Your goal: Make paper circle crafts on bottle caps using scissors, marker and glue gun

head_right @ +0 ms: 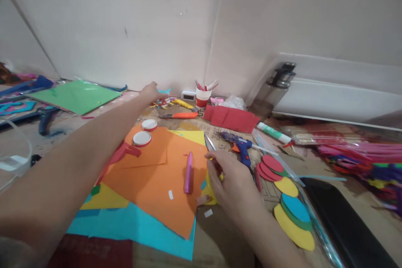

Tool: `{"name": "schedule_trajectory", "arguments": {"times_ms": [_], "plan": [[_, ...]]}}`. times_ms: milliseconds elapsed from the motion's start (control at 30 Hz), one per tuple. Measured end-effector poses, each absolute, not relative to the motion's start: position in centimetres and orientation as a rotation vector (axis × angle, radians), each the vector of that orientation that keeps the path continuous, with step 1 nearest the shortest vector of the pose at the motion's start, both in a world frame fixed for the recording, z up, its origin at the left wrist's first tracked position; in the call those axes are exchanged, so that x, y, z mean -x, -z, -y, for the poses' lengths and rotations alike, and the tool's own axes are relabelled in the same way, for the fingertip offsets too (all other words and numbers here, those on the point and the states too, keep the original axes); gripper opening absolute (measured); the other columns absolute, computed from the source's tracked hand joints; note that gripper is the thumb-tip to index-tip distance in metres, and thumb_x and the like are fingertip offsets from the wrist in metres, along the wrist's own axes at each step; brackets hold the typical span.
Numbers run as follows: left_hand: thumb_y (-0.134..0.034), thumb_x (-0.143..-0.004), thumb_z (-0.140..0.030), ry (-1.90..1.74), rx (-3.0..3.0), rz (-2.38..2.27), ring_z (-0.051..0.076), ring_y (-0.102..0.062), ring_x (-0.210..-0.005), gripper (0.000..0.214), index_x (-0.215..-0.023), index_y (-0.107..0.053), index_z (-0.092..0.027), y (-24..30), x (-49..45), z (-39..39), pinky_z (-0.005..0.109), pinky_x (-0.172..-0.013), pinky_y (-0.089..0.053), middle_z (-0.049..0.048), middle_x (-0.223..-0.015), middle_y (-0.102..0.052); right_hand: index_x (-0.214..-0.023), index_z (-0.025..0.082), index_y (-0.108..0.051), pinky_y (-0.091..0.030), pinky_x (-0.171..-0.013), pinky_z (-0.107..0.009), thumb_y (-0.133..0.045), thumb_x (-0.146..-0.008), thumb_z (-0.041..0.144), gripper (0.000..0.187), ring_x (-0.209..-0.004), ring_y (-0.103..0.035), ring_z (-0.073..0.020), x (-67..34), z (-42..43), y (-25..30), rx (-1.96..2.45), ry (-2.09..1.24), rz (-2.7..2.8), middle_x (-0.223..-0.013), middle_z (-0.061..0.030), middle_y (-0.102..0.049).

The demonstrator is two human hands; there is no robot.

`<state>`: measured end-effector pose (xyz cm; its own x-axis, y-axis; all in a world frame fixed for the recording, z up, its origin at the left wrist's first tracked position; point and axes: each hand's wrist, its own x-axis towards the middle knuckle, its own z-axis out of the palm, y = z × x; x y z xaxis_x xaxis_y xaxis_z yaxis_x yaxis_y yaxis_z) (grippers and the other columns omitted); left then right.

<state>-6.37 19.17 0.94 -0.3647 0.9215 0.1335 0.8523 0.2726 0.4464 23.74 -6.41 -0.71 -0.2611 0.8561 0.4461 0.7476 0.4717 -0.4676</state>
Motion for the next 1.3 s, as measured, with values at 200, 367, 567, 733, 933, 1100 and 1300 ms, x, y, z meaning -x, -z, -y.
{"name": "schedule_trajectory", "arguments": {"times_ms": [200, 367, 567, 733, 933, 1100, 1300], "plan": [[-0.069, -0.079, -0.048, -1.025, -1.748, -2.265, 0.033, -0.049, -0.130, 0.062, -0.133, -0.054, -0.021, -3.6, 3.6, -14.5, 0.047, -0.106, -0.038, 0.0145, -0.136, -0.058, -0.093, 0.017, -0.068, -0.048, -0.064, -0.028, -0.051, -0.091, 0.022, 0.018, -0.071, -0.063, -0.0163, -23.6, 6.3, 0.7, 1.274, -0.238, 2.072, -0.082, -0.0058, -0.070], [-0.064, -0.082, -0.031, -1.188, -1.871, -1.817, 0.019, -0.061, -0.102, 0.035, -0.112, -0.066, -0.013, -4.1, -0.5, -8.4, 0.031, -0.093, -0.046, 0.0098, -0.111, -0.068, -0.094, 0.015, -0.069, -0.048, -0.073, -0.032, -0.052, -0.088, 0.017, 0.017, -0.082, -0.062, -0.0197, -23.5, 5.5, 1.6, 1.253, -0.240, 2.144, -0.090, -0.0092, -0.069], [-0.067, -0.078, -0.031, -1.235, -1.666, -1.422, 0.013, -0.061, -0.072, 0.019, -0.084, -0.070, -0.013, -2.9, -3.0, -3.2, 0.024, -0.068, -0.046, 0.0051, -0.078, -0.069, -0.119, 0.016, -0.069, -0.040, -0.094, -0.039, -0.067, -0.081, 0.016, 0.038, -0.108, -0.055, -0.0268, -22.9, 4.4, 3.8, 1.073, -0.156, 2.525, -0.113, -0.0140, -0.065], [-0.064, -0.078, -0.027, -1.173, -1.755, -1.353, 0.008, -0.051, -0.055, 0.015, -0.070, -0.066, -0.015, -1.2, -3.1, -0.8, 0.022, -0.059, -0.041, 0.0003, -0.060, -0.060, -0.116, 0.025, -0.073, -0.029, -0.093, -0.044, -0.084, -0.069, 0.038, 0.051, -0.108, -0.045, -0.0298, -22.1, 4.0, 3.9, 1.074, -0.050, 2.673, -0.123, -0.0104, -0.064], [-0.063, -0.080, -0.029, -1.185, -1.785, -1.316, 0.009, -0.053, -0.056, 0.016, -0.072, -0.064, -0.015, 0.2, -2.2, 0.5, 0.023, -0.059, -0.043, -0.0010, -0.062, -0.060, -0.098, 0.018, -0.071, -0.034, -0.086, -0.038, -0.054, -0.091, 0.017, 0.019, -0.101, -0.050, -0.0237, -21.9, 4.3, 2.5, 1.012, -0.037, 2.604, -0.106, -0.0114, -0.066], [-0.062, -0.080, -0.027, -1.114, -1.948, -1.392, 0.011, -0.057, -0.058, 0.016, -0.071, -0.066, -0.015, 0.1, -1.7, 0.9, 0.024, -0.059, -0.042, 0.0008, -0.063, -0.062, -0.094, 0.018, -0.056, -0.041, -0.071, -0.029, -0.055, -0.087, 0.023, 0.008, -0.076, -0.052, -0.0151, -23.1, 4.3, 2.0, 1.117, -0.371, 2.047, -0.087, -0.0030, -0.060], [-0.063, -0.081, -0.031, -0.893, -1.996, -1.338, 0.014, -0.061, -0.062, 0.016, -0.075, -0.068, -0.017, -0.1, -1.9, 1.7, 0.024, -0.058, -0.043, 0.0027, -0.070, -0.068, -0.092, 0.021, -0.053, -0.041, -0.061, -0.026, -0.055, -0.077, 0.028, 0.017, -0.068, -0.051, -0.0130, -23.4, 4.7, 1.2, 1.192, -0.804, 1.683, -0.078, 0.0019, -0.056]]}}
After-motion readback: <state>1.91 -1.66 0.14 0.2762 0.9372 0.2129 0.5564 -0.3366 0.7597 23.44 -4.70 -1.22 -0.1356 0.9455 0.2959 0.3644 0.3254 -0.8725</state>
